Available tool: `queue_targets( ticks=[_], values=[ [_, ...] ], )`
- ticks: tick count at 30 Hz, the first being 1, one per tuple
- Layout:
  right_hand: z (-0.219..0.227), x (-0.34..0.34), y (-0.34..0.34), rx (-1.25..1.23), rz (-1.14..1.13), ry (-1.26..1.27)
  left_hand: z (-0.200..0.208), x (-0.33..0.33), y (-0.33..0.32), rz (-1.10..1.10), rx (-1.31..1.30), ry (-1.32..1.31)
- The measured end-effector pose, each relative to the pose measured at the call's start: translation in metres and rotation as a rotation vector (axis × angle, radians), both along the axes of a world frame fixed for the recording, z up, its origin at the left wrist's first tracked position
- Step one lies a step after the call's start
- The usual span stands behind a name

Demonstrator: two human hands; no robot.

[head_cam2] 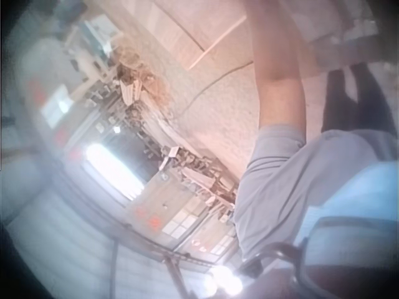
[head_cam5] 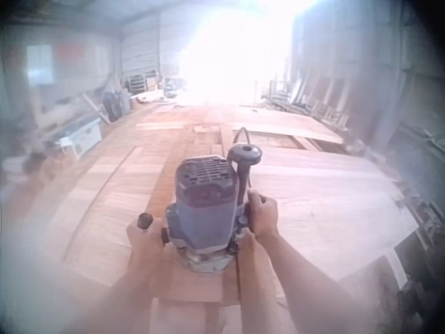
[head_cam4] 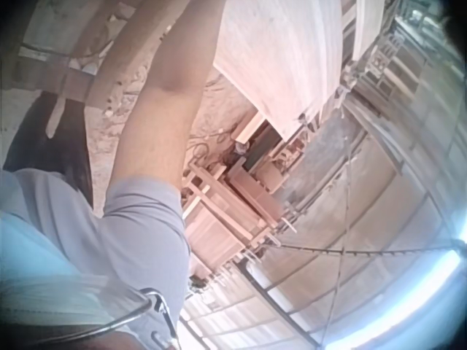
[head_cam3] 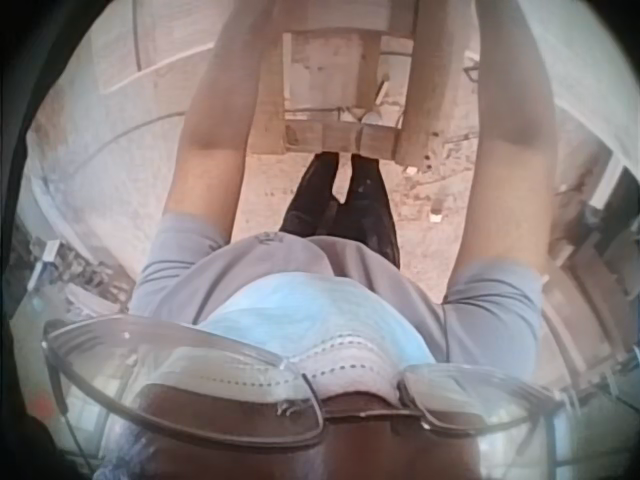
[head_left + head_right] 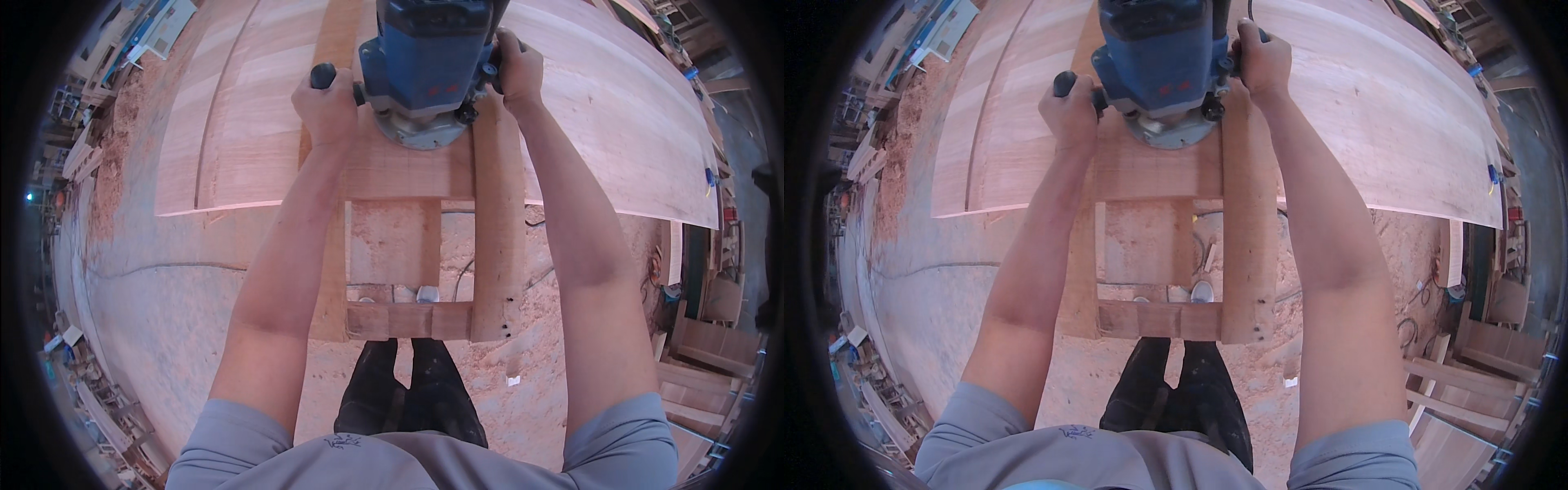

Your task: The person positions and secures wooden planks onto a large curved wooden structure using a hammer and nails. They then use a handheld electric router to smooth the surface of the wood.

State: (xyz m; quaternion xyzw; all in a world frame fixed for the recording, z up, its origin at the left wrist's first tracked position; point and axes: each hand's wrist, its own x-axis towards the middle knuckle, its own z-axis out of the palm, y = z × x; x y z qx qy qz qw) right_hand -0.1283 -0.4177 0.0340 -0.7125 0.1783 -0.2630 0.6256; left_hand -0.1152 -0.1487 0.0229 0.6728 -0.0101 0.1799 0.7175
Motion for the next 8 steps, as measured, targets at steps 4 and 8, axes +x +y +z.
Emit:
queue_targets(
  ticks=[4, 8],
  values=[
    [0.0027, -0.0077, 0.007, 0.015, 0.015, -0.019, -0.005, -0.0016, 0.0054, 0.046, 0.068, -0.006],
    [0.0011, -0.0101, 0.0054, 0.033, 0.027, 0.011, -0.0075, -0.0042, 0.0057, 0.013, 0.028, -0.002]
  ],
)
